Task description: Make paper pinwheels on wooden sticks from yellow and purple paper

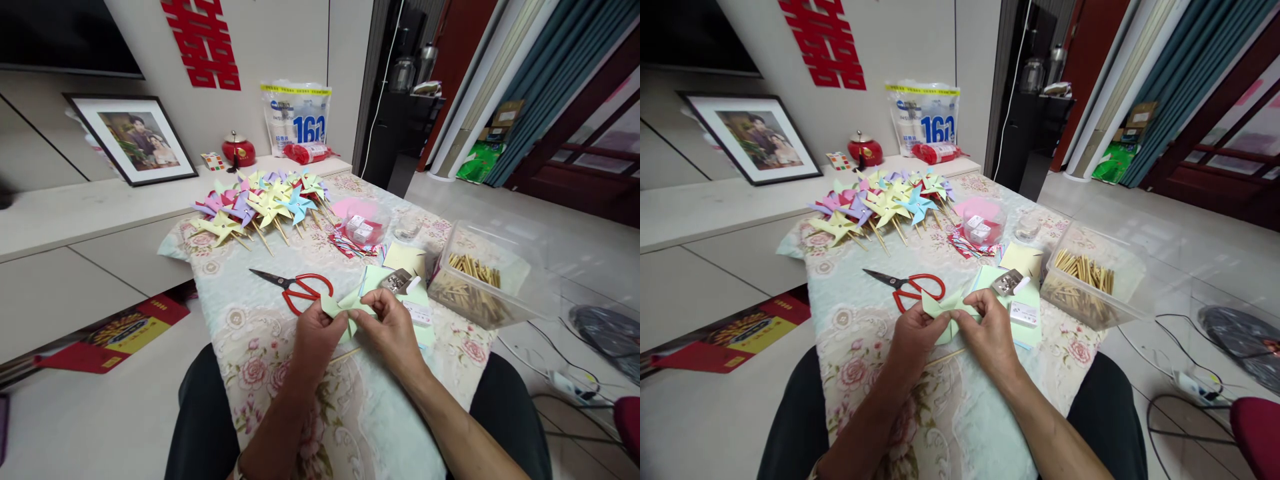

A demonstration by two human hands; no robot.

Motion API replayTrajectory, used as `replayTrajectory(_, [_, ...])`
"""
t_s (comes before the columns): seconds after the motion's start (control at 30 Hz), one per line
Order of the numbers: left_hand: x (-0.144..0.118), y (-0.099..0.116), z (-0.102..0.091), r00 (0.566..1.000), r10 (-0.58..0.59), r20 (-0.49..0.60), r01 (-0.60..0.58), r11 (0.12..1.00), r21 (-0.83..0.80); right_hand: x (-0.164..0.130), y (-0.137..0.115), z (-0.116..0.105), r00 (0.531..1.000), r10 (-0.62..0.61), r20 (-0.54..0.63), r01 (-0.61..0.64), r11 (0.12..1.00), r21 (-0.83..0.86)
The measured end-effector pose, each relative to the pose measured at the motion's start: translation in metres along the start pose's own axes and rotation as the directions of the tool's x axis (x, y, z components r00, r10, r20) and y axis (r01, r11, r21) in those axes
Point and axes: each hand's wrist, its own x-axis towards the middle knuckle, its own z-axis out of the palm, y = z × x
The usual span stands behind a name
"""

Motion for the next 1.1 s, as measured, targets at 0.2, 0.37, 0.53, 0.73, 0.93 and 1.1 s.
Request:
replayTrajectory(0.2, [0.0003,0.0006,-0.0002,1.000,-0.012,-0.001,0.012,1.000,0.013,-0.0003,0.0025,0.0001,1.000,-0.003,-0.007,0.003,1.000,0.018])
replayTrajectory(0.37, [0.0004,0.0009,0.0005,0.999,-0.016,-0.028,0.017,0.999,0.034,-0.0005,0.0034,0.0007,1.000,0.004,0.011,-0.004,0.999,0.046])
replayTrajectory(0.53, [0.0002,0.0007,0.0009,0.999,-0.025,-0.033,0.025,1.000,0.008,-0.0002,0.0039,0.0005,1.000,0.007,0.017,-0.008,0.999,0.033])
replayTrajectory(0.73, [-0.0016,0.0014,0.0032,0.999,-0.035,-0.039,0.035,0.999,0.001,-0.0006,0.0055,0.0000,1.000,-0.004,0.014,0.004,1.000,0.030])
replayTrajectory(0.93, [-0.0049,0.0026,0.0064,0.998,-0.014,-0.063,0.013,1.000,-0.008,-0.0004,0.0045,0.0008,1.000,0.002,0.008,-0.002,0.997,0.079])
replayTrajectory(1.1, [-0.0048,0.0035,0.0062,0.999,-0.032,-0.039,0.031,0.999,-0.030,-0.0010,0.0026,0.0007,1.000,0.002,-0.005,-0.002,0.995,0.095])
